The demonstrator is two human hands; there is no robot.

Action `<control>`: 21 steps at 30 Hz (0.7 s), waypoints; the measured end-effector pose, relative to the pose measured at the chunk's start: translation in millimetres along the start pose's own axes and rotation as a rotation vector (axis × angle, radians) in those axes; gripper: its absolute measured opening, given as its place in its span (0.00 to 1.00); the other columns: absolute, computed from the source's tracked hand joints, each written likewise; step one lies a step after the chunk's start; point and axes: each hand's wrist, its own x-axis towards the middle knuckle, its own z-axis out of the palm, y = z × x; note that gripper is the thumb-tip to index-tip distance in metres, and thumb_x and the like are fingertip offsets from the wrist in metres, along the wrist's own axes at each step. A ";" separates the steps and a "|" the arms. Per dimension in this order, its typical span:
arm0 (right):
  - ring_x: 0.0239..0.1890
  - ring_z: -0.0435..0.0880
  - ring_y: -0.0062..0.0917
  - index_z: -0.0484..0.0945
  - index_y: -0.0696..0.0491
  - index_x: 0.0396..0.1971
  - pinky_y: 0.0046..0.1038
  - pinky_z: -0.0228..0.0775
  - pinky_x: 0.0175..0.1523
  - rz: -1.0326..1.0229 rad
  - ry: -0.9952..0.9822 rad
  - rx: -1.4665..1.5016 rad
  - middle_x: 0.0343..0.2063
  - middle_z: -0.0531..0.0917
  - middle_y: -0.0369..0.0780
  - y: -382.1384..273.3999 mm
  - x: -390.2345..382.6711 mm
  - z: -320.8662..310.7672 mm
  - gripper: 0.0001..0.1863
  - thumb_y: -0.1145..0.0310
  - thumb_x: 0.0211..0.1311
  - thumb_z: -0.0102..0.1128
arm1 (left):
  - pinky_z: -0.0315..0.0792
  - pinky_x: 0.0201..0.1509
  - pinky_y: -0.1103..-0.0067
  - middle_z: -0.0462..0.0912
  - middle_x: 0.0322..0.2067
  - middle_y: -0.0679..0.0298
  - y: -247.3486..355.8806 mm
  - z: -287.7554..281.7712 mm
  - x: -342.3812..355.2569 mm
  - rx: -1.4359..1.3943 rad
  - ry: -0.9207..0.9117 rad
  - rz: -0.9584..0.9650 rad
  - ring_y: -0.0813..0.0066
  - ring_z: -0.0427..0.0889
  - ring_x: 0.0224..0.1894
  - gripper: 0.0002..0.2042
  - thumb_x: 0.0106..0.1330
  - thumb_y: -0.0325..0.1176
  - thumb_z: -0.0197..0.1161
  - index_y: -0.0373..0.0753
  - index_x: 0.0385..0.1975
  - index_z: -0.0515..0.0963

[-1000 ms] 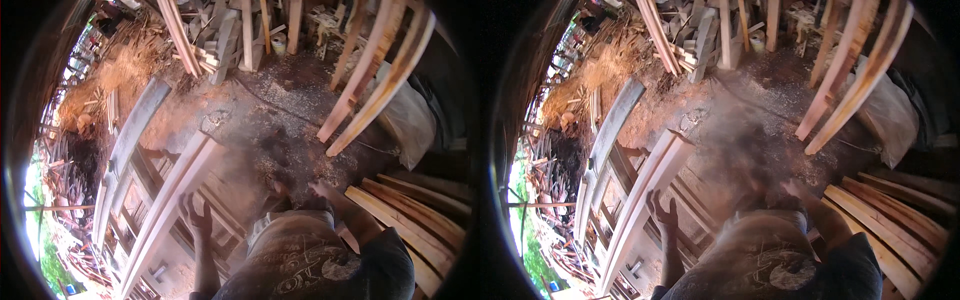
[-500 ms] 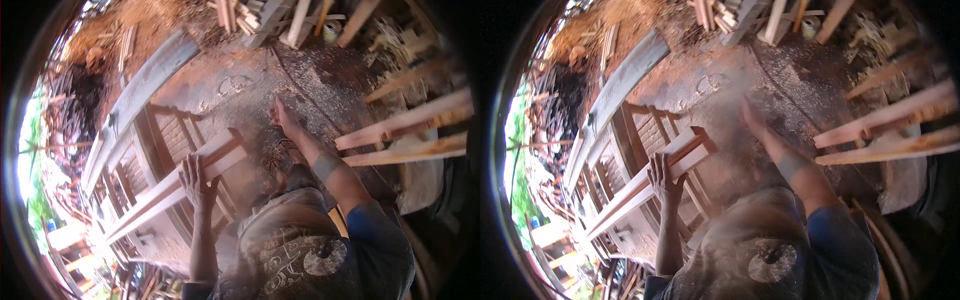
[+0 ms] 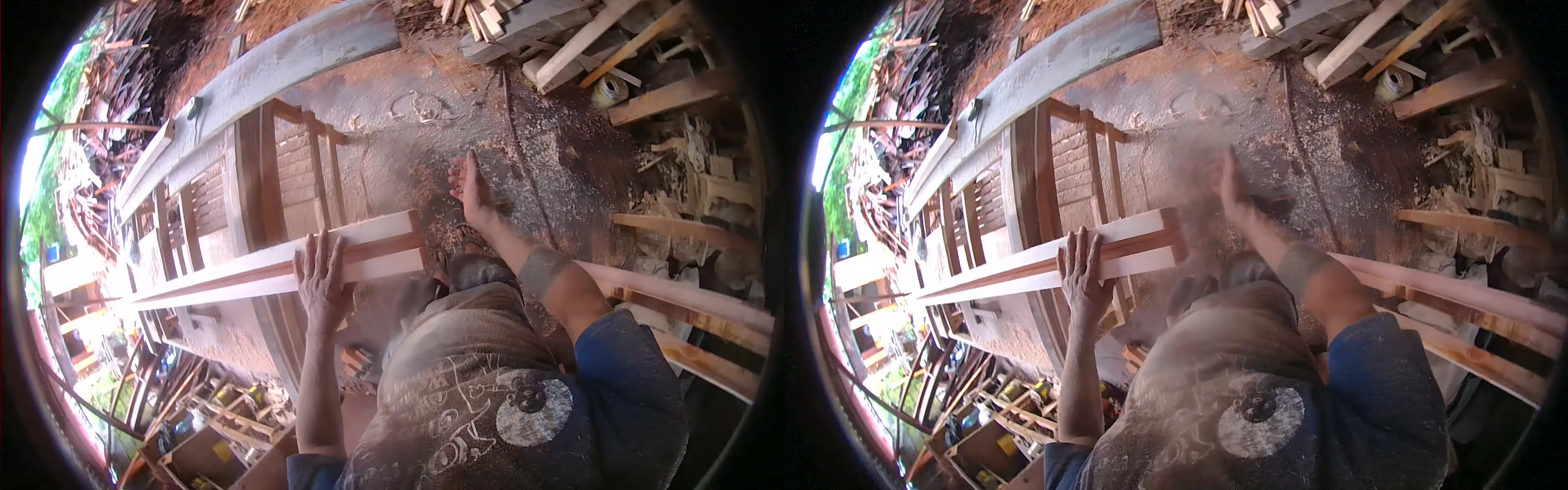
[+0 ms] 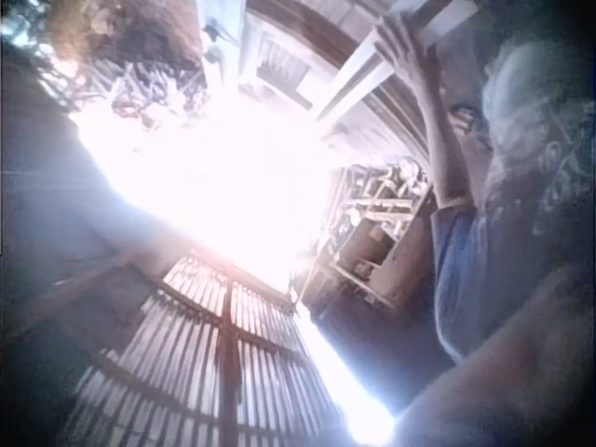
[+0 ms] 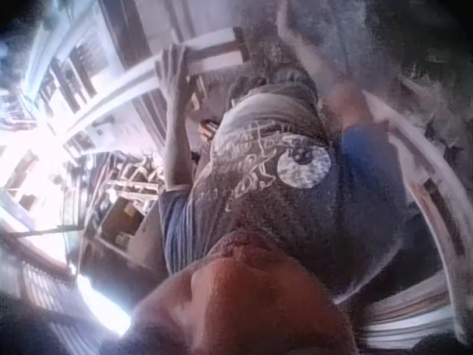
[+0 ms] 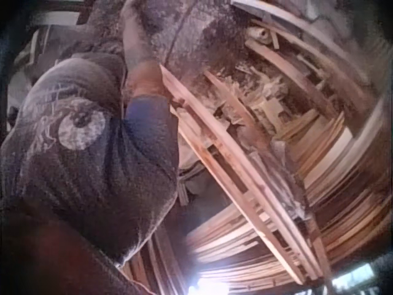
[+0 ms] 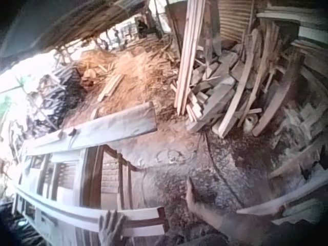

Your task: The person measures a wooden beam with a measuring tape and marks it with a pencil while using a speed square as a guide.

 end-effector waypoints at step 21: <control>0.42 0.79 0.22 0.76 0.50 0.53 0.28 0.72 0.45 -0.194 -0.173 -0.039 0.40 0.79 0.35 28.5 -1.6 32.4 0.36 0.29 0.74 0.43 | 0.46 0.83 0.51 0.60 0.78 0.65 1.7 -5.9 5.2 0.037 -0.057 -0.080 0.57 0.56 0.81 0.44 0.50 0.27 0.72 0.56 0.74 0.68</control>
